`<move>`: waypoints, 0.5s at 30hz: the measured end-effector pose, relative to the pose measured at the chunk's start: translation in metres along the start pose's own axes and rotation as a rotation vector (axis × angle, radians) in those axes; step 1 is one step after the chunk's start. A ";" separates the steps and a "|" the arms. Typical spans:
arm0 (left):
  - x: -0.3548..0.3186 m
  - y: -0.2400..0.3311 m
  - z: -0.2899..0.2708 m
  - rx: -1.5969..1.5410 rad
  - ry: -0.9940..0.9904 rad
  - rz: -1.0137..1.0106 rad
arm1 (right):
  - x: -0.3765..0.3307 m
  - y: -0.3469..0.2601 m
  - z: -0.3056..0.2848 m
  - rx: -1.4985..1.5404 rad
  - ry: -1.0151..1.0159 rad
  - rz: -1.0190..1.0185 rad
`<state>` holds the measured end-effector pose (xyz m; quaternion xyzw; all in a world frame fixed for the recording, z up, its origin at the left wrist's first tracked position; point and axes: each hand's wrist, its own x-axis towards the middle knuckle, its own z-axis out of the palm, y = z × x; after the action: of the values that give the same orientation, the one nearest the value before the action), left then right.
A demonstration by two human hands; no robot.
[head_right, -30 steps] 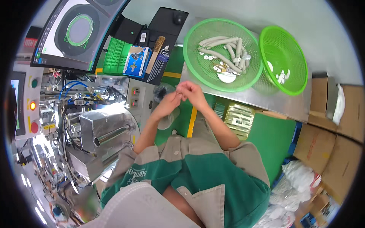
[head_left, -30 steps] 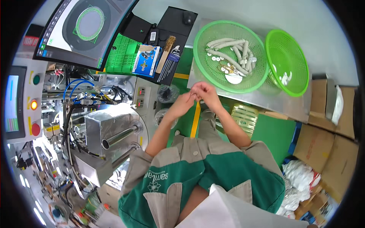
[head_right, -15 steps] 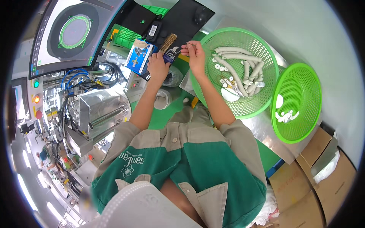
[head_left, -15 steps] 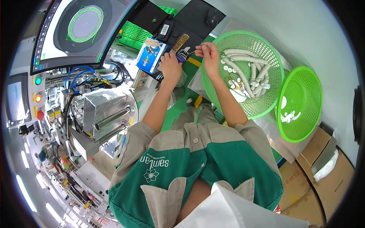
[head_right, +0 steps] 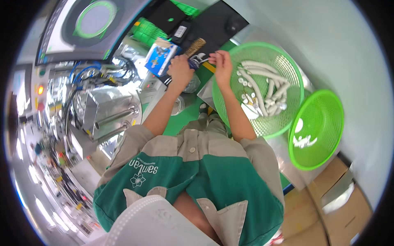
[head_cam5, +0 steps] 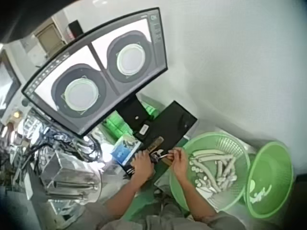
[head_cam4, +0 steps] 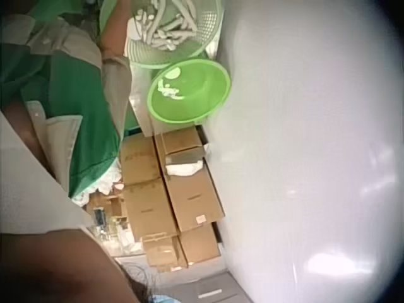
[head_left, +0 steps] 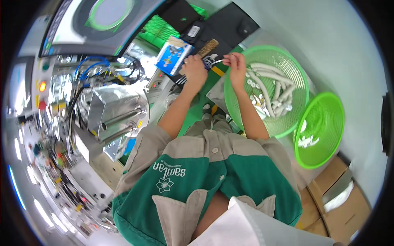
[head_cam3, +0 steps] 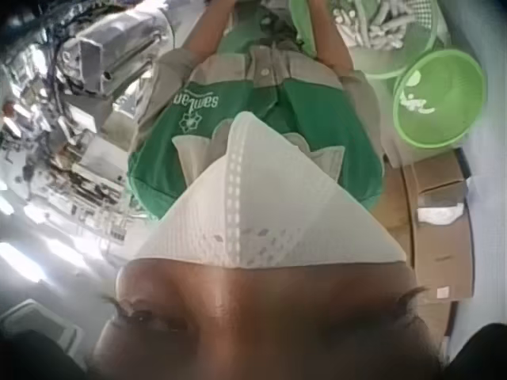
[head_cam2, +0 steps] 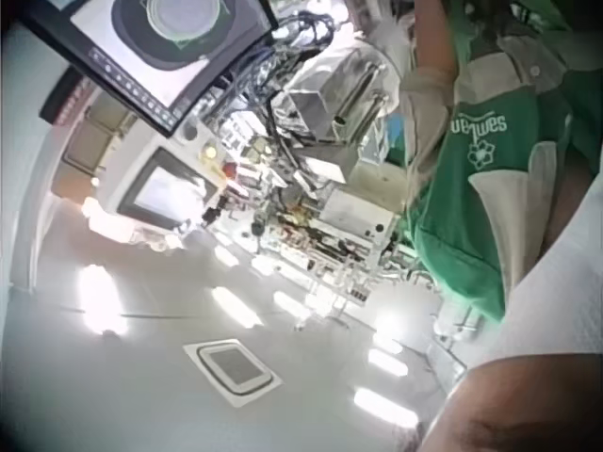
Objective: Operating and maintaining industrial machinery, including cutting materials with scissors and reloading tape rolls.
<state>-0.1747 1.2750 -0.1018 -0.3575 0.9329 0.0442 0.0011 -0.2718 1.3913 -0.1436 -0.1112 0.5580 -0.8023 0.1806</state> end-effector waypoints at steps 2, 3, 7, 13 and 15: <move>-0.002 0.003 0.002 0.007 0.015 -0.004 | 0.001 -0.001 0.001 0.002 -0.014 0.004; -0.002 0.003 0.007 0.003 0.035 -0.021 | 0.000 -0.002 -0.001 -0.004 -0.022 0.010; -0.001 0.002 0.010 -0.023 0.058 -0.001 | 0.005 -0.006 -0.001 0.011 0.001 -0.004; 0.001 -0.003 0.016 -0.086 0.044 -0.003 | 0.001 -0.029 0.003 -0.012 0.036 -0.011; 0.003 -0.006 0.014 -0.151 0.056 0.029 | -0.002 -0.035 0.005 0.016 0.041 -0.013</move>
<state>-0.1735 1.2698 -0.1164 -0.3439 0.9317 0.1043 -0.0523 -0.2742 1.3986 -0.1088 -0.0967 0.5543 -0.8101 0.1647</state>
